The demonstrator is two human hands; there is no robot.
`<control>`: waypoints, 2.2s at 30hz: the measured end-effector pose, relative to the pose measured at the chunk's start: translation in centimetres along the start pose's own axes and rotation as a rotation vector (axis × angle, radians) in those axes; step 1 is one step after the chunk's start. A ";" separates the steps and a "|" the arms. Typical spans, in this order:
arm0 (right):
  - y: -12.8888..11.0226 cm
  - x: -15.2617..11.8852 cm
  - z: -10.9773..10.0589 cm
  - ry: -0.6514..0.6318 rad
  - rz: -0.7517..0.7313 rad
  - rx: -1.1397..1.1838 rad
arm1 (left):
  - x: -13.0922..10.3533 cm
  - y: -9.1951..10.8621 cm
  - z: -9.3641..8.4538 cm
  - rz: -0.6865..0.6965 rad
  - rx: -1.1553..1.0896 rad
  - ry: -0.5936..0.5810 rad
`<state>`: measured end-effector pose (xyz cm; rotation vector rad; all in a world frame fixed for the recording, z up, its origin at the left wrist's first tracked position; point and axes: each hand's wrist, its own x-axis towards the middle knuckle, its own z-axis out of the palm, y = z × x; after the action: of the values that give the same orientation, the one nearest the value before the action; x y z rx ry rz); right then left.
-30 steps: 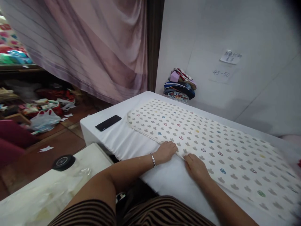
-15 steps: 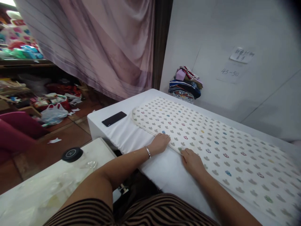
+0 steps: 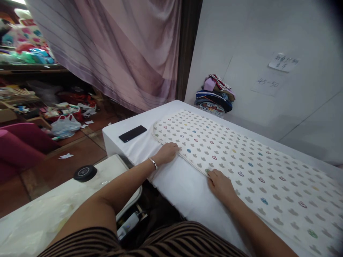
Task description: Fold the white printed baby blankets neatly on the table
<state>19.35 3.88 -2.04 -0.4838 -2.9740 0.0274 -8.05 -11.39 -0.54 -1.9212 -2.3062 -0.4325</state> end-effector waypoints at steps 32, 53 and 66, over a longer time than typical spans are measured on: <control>-1.9 3.2 0.2 -0.085 -0.067 0.038 | -0.3 -3.8 -0.6 0.194 0.111 -0.089; -4.1 4.9 -0.3 -0.101 -0.102 0.045 | -1.6 -4.3 -1.2 0.173 0.086 -0.056; -6.3 8.3 0.6 -0.128 -0.093 0.133 | -2.0 -5.8 -1.5 0.098 0.226 -0.072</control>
<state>9.43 0.52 -1.35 -0.3396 -3.0888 0.2548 -13.49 -14.62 -0.49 -1.9551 -2.1821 -0.0896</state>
